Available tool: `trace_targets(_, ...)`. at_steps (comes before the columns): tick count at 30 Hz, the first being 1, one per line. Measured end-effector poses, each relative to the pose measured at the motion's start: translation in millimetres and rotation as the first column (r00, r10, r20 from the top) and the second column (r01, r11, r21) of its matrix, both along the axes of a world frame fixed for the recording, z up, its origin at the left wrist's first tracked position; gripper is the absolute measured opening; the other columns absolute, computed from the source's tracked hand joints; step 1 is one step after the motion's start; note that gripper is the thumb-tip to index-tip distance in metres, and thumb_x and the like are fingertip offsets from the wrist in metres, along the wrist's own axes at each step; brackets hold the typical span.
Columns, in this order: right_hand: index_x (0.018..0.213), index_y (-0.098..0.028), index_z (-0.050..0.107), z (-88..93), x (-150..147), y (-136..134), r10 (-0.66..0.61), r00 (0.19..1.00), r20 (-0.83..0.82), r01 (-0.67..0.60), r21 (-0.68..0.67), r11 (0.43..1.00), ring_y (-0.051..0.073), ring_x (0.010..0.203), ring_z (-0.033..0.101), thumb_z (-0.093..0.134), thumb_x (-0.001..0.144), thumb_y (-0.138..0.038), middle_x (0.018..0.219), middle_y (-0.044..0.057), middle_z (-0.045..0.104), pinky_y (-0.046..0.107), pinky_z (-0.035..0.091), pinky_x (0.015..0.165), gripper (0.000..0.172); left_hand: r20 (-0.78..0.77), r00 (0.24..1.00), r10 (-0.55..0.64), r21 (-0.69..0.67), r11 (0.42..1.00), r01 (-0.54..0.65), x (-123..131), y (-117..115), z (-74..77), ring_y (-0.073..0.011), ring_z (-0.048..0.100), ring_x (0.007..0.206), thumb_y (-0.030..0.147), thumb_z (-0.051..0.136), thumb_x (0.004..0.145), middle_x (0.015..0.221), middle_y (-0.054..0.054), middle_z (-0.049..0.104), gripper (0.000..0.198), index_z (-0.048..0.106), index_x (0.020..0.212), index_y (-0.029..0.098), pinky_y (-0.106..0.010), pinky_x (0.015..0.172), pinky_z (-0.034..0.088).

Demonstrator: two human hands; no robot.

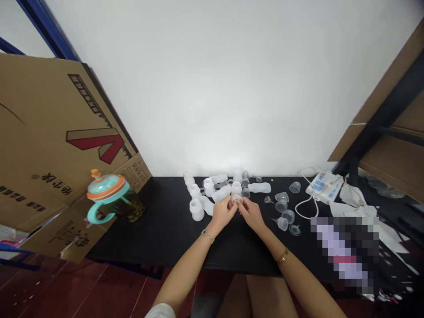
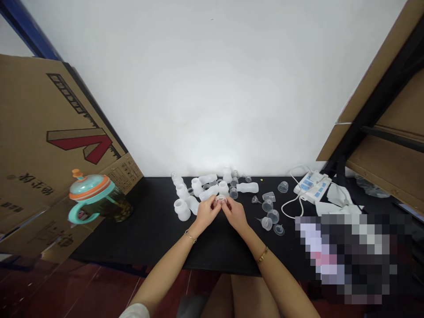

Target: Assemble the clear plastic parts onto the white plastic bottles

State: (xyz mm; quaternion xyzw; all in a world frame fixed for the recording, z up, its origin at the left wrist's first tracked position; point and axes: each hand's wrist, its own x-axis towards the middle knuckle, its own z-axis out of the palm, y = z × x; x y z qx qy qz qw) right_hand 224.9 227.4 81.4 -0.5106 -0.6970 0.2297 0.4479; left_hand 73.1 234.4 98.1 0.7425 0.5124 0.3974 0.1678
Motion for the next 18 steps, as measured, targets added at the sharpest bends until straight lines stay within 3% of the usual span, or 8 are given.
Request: trace_targets(18, 0.077, -0.022, 0.058, 0.7, 0.0, -0.5, -0.040, 0.996, 0.083, 0.036, 0.038, 0.999, 0.016, 0.053, 0.054, 0.044, 0.096, -0.043, 0.058, -0.001, 0.057, 0.024, 0.034, 0.053, 0.032, -0.004, 1.000, -0.026, 0.015, 1.000, 0.026, -1.4, 2.0, -5.1, -0.0108, 0.042, 0.051, 0.038, 0.046, 0.093, 0.056, 0.005, 0.046, 0.029, 0.049, 0.071, 0.020, -0.025, 0.056, 0.027)
